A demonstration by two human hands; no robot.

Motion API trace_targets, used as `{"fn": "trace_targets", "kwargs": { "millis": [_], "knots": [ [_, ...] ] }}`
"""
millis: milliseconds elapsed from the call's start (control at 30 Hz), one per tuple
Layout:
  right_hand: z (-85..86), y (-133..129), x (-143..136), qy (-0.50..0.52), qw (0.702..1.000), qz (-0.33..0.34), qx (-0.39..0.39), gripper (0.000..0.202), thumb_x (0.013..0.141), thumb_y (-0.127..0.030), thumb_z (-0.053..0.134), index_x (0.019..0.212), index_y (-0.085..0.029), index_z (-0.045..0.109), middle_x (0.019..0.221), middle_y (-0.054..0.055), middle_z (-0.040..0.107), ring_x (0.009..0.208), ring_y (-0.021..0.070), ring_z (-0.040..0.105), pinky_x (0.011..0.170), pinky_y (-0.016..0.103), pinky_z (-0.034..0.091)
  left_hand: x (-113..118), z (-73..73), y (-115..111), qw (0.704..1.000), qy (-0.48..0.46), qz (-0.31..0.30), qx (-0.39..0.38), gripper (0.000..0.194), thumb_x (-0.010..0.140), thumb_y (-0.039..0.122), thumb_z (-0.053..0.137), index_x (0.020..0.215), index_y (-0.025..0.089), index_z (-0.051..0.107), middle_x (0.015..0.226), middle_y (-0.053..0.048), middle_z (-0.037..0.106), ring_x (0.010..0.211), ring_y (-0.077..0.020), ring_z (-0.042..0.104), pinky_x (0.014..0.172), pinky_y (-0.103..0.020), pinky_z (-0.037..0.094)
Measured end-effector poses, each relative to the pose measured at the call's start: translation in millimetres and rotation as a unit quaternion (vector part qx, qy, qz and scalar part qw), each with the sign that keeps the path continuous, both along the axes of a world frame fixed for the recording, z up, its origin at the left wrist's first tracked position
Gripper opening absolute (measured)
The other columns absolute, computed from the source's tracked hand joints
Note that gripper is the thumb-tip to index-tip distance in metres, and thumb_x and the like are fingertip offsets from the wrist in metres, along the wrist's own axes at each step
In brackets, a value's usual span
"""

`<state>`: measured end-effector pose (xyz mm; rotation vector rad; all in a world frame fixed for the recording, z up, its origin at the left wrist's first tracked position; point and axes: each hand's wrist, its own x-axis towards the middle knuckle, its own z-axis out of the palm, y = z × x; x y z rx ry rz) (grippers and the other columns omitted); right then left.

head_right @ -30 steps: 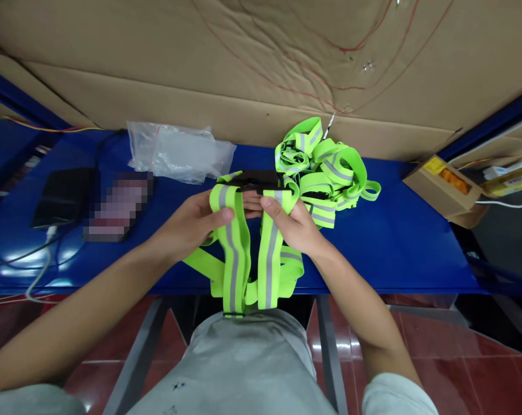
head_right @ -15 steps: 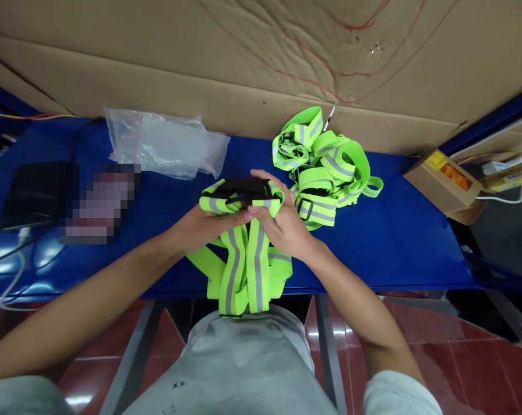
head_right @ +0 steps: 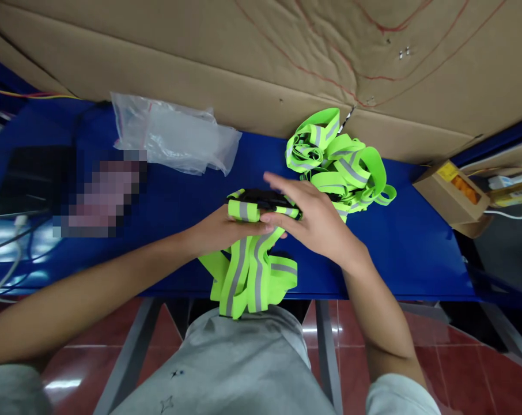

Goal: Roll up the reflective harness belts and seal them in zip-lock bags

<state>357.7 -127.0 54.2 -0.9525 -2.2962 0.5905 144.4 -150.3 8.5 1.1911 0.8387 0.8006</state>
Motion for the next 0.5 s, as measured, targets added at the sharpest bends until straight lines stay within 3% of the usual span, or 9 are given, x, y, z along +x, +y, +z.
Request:
{"fn": "trace_targets", "kwargs": {
  "millis": [100, 167, 267, 367, 500],
  "knots": [
    [6.1, -0.4, -6.3, -0.033, 0.999, 0.033, 0.002, 0.032, 0.104, -0.040, 0.065, 0.127, -0.021, 0.074, 0.120, 0.009, 0.080, 0.108, 0.0246, 0.075, 0.094, 0.037, 0.056, -1.9, 4.7, 1.5, 0.999, -0.029, -0.031, 0.003, 0.025, 0.085, 0.034, 0.083, 0.102, 0.016, 0.077, 0.100, -0.005, 0.081, 0.100, -0.0225, 0.076, 0.092, -0.034, 0.060],
    [0.7, -1.1, -11.6, -0.009, 1.000, 0.006, -0.028, 0.030, 0.105, -0.043, 0.063, 0.114, -0.019, 0.077, 0.102, 0.005, 0.082, 0.083, 0.0184, 0.074, 0.074, 0.029, 0.054, -3.4, 6.6, 0.9, 0.994, -0.079, -0.068, -0.045, 0.023, 0.090, 0.035, 0.080, 0.101, 0.015, 0.077, 0.094, -0.005, 0.081, 0.091, -0.0198, 0.077, 0.085, -0.031, 0.062],
    [-10.0, -2.8, -16.5, 0.029, 0.996, -0.055, -0.071, 0.037, 0.103, -0.052, 0.062, 0.102, -0.018, 0.076, 0.074, -0.001, 0.073, 0.052, 0.0099, 0.054, 0.052, 0.025, 0.040, -5.3, 8.0, -0.8, 0.978, -0.110, -0.093, -0.148, 0.024, 0.087, 0.032, 0.085, 0.101, 0.015, 0.076, 0.090, -0.005, 0.081, 0.082, -0.0179, 0.077, 0.075, -0.028, 0.063],
    [-13.2, -3.9, -17.0, 0.044, 0.991, -0.074, -0.104, 0.040, 0.101, -0.058, 0.064, 0.100, -0.019, 0.073, 0.068, -0.003, 0.066, 0.049, 0.0085, 0.046, 0.049, 0.025, 0.034, -6.4, 6.9, -2.0, 0.962, -0.099, -0.109, -0.229, 0.026, 0.078, 0.025, 0.092, 0.096, 0.015, 0.076, 0.088, -0.005, 0.081, 0.081, -0.0175, 0.077, 0.074, -0.026, 0.063],
    [-8.9, -2.7, -14.3, 0.081, 0.978, -0.054, -0.187, 0.048, 0.099, -0.062, 0.064, 0.079, -0.019, 0.065, 0.064, -0.003, 0.059, 0.057, 0.0096, 0.048, 0.054, 0.025, 0.037, -8.3, 3.7, -0.5, 0.954, -0.093, -0.136, -0.250, 0.022, 0.080, 0.027, 0.091, 0.092, 0.015, 0.077, 0.084, -0.004, 0.080, 0.077, -0.0146, 0.076, 0.071, -0.023, 0.062]
  ]
}}
